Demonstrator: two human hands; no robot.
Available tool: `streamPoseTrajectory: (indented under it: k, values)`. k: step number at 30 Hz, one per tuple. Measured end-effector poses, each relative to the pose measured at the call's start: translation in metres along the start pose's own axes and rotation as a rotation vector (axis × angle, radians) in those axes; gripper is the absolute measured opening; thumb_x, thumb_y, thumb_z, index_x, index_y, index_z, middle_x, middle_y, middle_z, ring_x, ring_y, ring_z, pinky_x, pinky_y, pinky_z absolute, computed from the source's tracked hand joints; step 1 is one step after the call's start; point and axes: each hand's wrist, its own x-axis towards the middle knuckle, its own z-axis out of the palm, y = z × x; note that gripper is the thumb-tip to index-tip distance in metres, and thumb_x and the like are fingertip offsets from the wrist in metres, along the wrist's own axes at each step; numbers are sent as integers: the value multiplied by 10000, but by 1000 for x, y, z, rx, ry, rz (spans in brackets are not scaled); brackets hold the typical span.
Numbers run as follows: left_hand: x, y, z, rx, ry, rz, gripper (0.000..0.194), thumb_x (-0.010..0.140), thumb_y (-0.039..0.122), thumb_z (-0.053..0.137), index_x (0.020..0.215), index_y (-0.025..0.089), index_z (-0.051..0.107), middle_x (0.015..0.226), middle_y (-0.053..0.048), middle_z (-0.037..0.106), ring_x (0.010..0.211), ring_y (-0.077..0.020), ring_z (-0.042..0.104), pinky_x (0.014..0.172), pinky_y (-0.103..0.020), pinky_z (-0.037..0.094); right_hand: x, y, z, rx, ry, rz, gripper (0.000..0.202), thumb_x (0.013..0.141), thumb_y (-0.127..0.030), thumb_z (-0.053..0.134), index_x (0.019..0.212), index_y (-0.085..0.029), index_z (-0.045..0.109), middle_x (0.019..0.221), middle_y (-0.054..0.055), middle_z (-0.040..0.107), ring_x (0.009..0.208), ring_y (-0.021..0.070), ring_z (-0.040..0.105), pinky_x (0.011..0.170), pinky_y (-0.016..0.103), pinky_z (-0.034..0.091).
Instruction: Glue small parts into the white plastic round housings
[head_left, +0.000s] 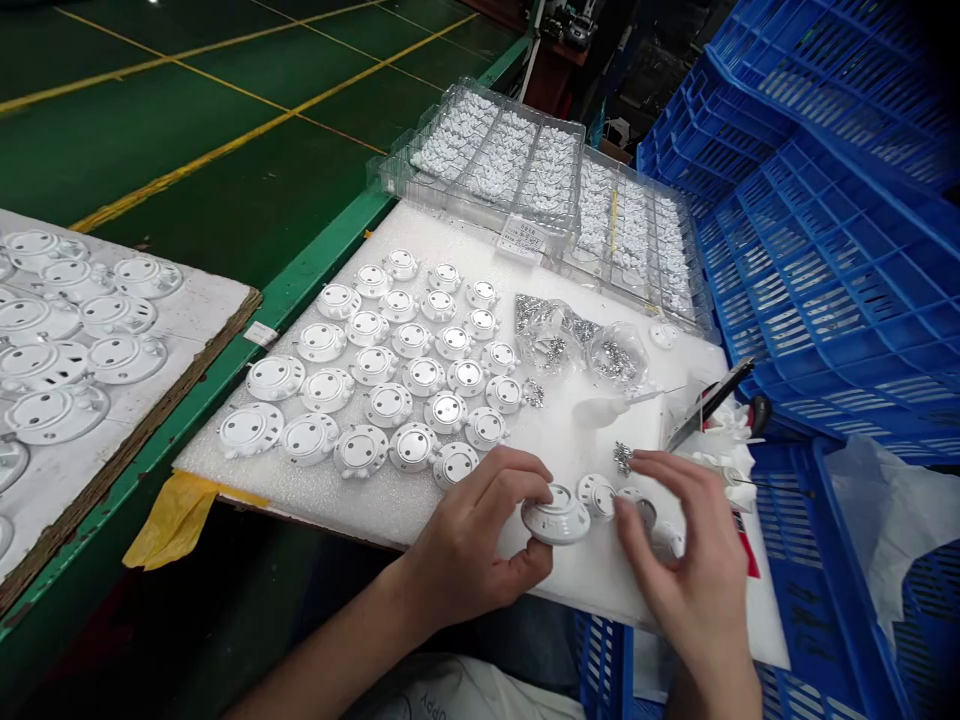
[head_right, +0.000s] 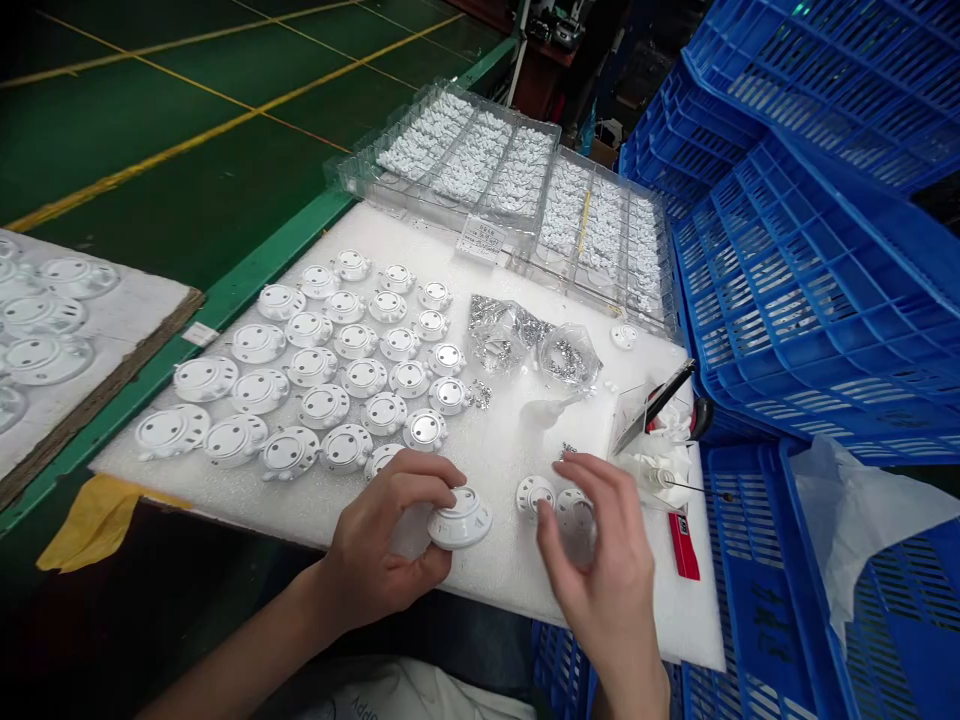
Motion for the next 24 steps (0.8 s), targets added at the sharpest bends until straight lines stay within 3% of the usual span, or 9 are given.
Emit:
streamPoseTrajectory:
  k: [2,4,8,11,19,24]
  values:
    - [2,-3,2,-8,-2,4,243,836,39,569,1031,179,533,968,-77,646,914,-179,662,781,-268,582,12,2,2,-31,123,96,181,964,-362,618,1070,-216,605,1025,57,656,918,203,620,830,342,486]
    - [2,-6,3,-10,-1,2,224,869,35,603,1028,178,538,968,-78,656,920,-177,669,787,-263,582,26,7,8,-49,168,172,233,942,-424,635,1034,-214,596,979,50,668,842,197,615,783,332,477]
    - [-2,-9,3,6,50,37,147,928,99,647,1015,178,559,959,-79,677,884,-166,686,759,-248,593,47,19,23,-63,-20,212,355,942,-495,570,1142,-201,586,1051,96,693,896,243,656,776,354,488]
    - [-5,-7,-1,18,126,40,117,956,191,667,1028,186,574,971,-77,698,875,-168,705,743,-256,612,53,23,30,-102,-152,217,340,970,-495,498,1084,-204,632,920,93,696,806,248,646,733,351,480]
    - [-5,-9,-33,79,284,-34,271,882,56,737,1094,190,636,1070,-58,716,947,-188,722,835,-331,637,60,26,38,-106,-144,281,452,949,-608,487,1070,-197,631,843,84,678,773,252,639,721,352,488]
    - [-2,-13,-41,194,231,-66,118,935,175,722,1044,178,677,1015,-62,713,932,-182,700,814,-298,605,46,8,15,-70,72,250,427,922,-538,605,1190,-207,629,1036,83,713,862,228,638,778,361,508]
